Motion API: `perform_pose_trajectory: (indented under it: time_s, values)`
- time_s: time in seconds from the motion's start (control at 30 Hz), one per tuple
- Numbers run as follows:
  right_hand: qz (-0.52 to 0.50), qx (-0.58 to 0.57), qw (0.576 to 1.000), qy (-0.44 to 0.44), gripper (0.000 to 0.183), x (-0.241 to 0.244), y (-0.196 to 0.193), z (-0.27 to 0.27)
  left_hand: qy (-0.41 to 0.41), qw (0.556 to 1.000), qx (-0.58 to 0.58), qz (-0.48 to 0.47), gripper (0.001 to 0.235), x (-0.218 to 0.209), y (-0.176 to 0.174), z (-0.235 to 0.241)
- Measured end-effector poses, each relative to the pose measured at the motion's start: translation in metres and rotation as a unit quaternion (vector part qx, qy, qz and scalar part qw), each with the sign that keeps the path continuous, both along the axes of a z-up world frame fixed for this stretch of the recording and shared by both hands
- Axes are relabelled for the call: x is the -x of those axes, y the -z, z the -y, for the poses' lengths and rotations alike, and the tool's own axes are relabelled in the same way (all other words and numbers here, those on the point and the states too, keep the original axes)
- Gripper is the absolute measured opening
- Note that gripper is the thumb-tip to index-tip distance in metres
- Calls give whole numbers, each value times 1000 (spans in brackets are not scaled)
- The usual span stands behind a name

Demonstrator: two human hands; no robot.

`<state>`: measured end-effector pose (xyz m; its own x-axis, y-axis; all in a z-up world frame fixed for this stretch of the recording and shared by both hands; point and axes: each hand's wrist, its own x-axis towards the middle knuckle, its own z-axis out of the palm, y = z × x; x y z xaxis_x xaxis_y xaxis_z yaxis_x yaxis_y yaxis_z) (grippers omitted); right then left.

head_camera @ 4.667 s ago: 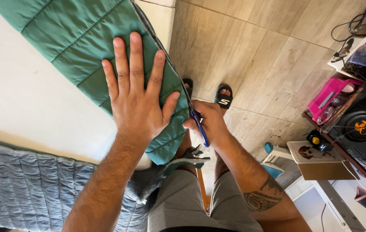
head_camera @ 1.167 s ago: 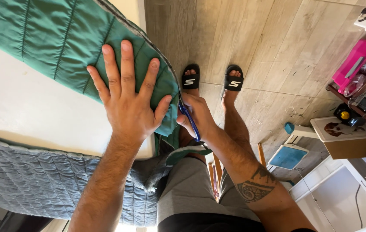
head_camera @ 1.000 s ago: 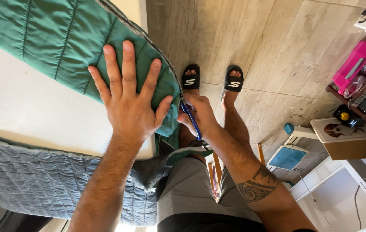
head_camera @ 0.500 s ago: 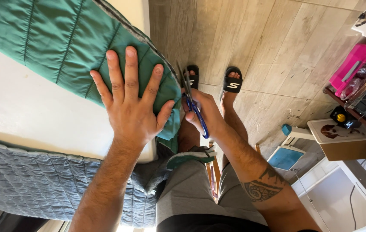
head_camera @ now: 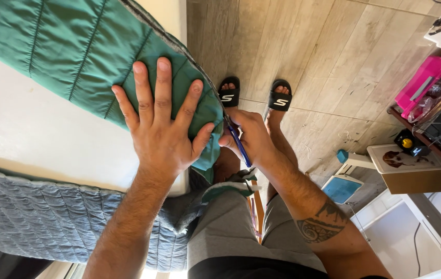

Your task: Cutting a green quilted fabric piece into a specific shape using scissors on a workshop table

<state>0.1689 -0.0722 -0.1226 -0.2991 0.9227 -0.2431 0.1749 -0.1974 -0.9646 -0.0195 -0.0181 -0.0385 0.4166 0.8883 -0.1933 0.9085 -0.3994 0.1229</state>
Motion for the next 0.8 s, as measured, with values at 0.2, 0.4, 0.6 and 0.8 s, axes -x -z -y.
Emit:
perform_pose_trajectory:
  time_s: [0.2, 0.4, 0.6, 0.8]
  values:
    - [12, -22, 1000, 2, 70, -2, 6, 4, 0, 1000, 6, -1, 65, 0, 0, -1]
    - [32, -33, 999, 16, 63, -2, 17, 14, 1, 1000, 2, -6, 65, 1, 1, 0]
    - [-28, 30, 999, -35, 84, -8, -14, -21, 4, 1000, 9, -3, 66, 2, 1, -1]
    - [-21, 15, 999, -48, 80, -10, -20, -44, -3, 1000, 1, 15, 65, 1, 1, -1]
